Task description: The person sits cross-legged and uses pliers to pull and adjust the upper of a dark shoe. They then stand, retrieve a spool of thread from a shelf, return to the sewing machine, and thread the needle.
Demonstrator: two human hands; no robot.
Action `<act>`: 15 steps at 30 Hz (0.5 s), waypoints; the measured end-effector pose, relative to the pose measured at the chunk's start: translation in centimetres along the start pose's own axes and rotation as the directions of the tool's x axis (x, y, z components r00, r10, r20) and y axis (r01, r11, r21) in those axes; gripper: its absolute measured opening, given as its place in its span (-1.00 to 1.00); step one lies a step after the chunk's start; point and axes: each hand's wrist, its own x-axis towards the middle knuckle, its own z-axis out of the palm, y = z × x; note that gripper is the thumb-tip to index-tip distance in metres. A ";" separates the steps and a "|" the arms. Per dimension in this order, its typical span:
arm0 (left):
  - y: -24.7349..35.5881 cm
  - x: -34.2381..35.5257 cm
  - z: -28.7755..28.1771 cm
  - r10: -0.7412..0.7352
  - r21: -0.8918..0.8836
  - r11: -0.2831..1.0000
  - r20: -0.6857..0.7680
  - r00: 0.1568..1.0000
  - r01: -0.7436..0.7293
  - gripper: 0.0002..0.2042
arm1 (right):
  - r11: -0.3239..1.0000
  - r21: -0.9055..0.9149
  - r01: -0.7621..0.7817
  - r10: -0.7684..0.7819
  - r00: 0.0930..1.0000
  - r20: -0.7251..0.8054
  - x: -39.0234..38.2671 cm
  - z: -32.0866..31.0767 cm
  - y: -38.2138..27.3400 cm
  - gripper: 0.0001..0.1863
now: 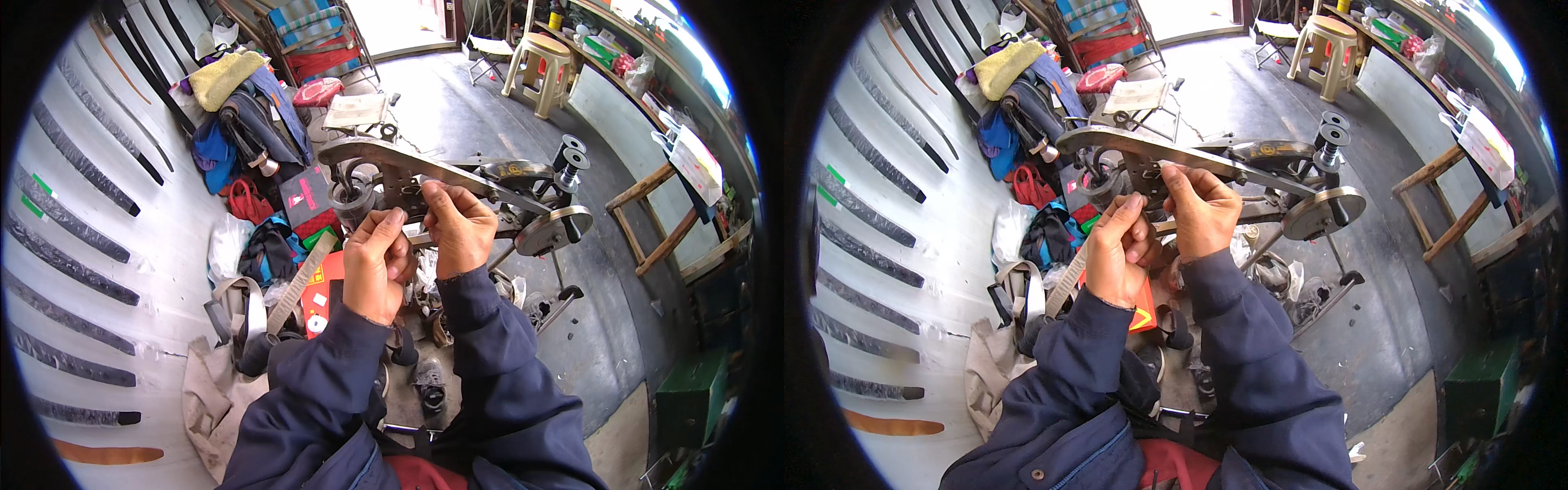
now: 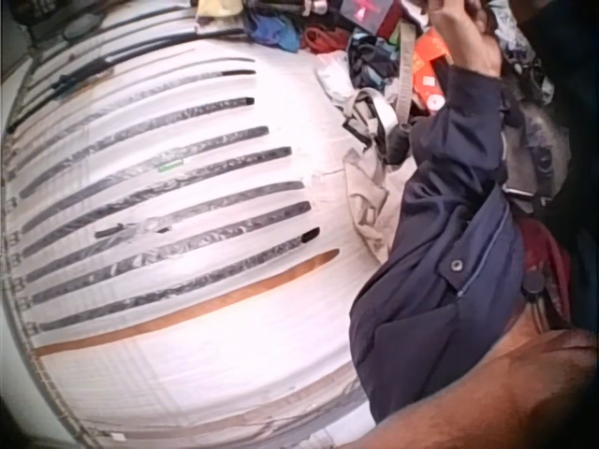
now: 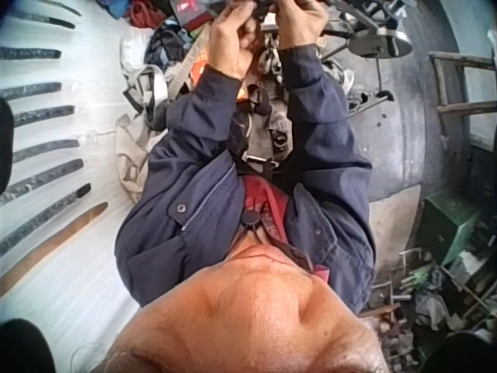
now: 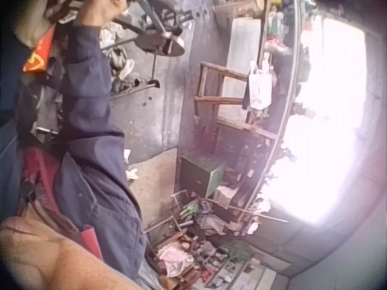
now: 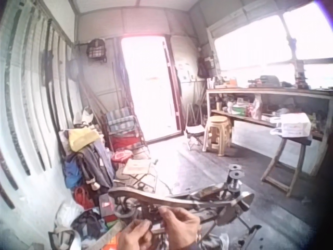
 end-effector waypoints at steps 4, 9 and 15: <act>-0.6 -0.4 0.2 -0.021 -0.002 1.000 0.089 0.996 0.022 -0.87 | 1.000 -0.006 -0.020 0.020 1.000 0.008 0.0 -0.4 0.0 -0.86; -1.9 -0.2 0.6 -0.160 -0.081 0.983 0.047 0.986 0.164 -0.86 | 1.000 -0.016 -0.016 0.016 1.000 0.025 -0.2 -1.4 0.2 -0.87; -3.4 1.5 1.0 -0.213 -0.091 0.972 0.052 0.976 0.217 -0.83 | 0.996 -0.088 -0.034 0.034 0.999 0.003 -0.2 -3.2 -0.1 -0.87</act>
